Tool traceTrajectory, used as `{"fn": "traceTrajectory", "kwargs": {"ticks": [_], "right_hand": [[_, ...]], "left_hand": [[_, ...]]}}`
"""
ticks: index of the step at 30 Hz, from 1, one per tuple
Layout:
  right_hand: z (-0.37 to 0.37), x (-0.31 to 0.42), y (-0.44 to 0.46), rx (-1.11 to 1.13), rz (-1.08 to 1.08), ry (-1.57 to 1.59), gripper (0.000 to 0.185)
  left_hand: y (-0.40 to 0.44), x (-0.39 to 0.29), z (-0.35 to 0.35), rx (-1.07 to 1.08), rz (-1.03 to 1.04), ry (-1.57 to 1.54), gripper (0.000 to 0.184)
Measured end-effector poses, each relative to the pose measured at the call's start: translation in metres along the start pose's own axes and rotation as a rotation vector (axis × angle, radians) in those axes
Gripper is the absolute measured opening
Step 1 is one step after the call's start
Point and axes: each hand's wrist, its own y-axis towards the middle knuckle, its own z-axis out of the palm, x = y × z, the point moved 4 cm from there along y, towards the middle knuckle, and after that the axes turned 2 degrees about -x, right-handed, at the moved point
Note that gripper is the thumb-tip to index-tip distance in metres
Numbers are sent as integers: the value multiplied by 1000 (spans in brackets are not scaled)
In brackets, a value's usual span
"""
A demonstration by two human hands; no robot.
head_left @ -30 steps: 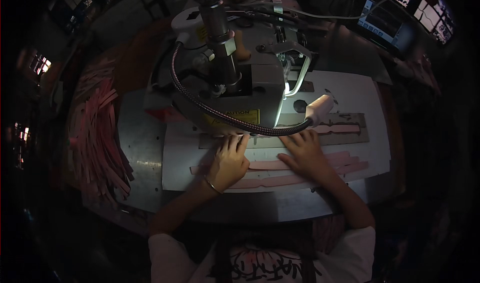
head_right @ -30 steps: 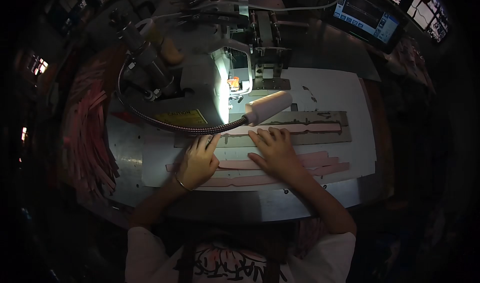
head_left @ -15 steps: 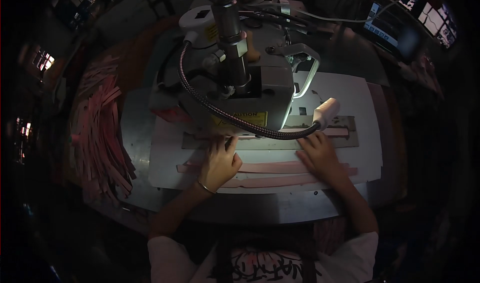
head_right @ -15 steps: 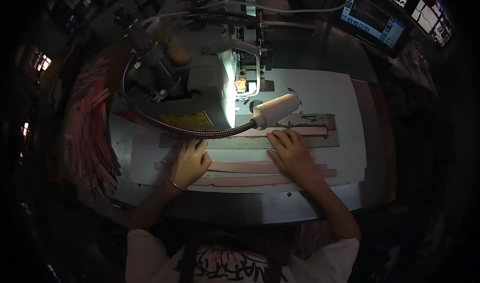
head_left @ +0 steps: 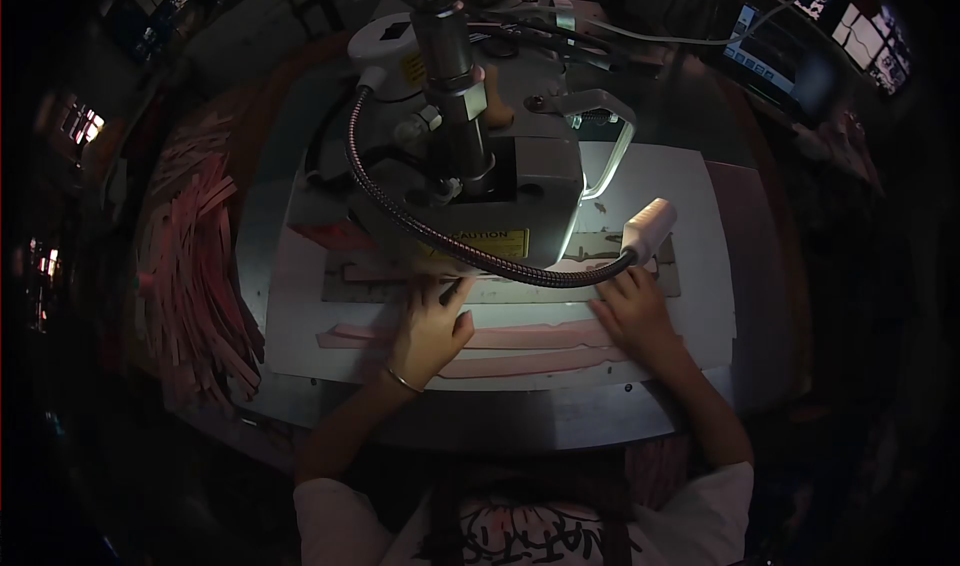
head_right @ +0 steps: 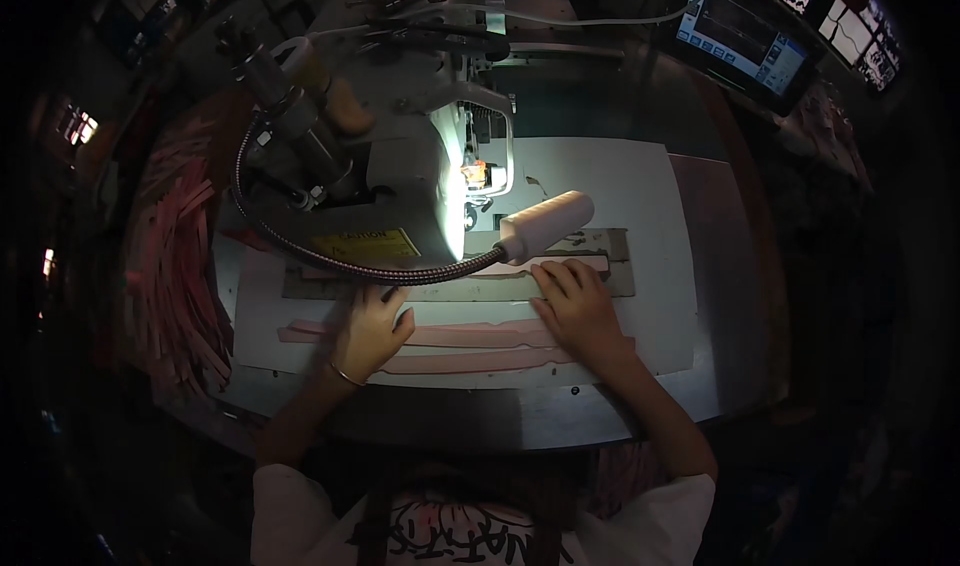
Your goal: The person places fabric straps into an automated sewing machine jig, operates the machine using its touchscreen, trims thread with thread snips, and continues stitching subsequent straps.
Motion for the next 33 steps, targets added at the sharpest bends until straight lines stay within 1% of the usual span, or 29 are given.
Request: {"fn": "traceTrajectory", "kwargs": {"ticks": [2,4,9,13,14,18,19,23,29,33], "right_hand": [[15,12,1,-19,-8,-5,42],[15,12,0,-24,-3,-2,42],[19,22,12,-70,-106,34,41],[16,18,15,19,-89,240,40],[17,18,15,19,-90,241,40],[17,13,10,-79,-73,107,40],[19,12,11,-78,-74,112,40],[29,19,20,-83,-74,149,33],[23,6,19,-75,-164,198,42],[17,11,22,-57,-155,184,41]], "left_hand": [[-12,20,7,3,16,53,52],[-11,18,7,14,28,78,51],[-9,9,1,24,62,124,51],[-8,16,9,-7,76,-93,52],[-8,16,8,-7,76,-92,52],[-6,8,3,28,53,98,51],[-7,9,5,32,50,101,51],[-6,15,13,-15,74,-58,52],[9,-9,8,-5,65,97,51],[14,-6,6,5,41,-102,32]]}}
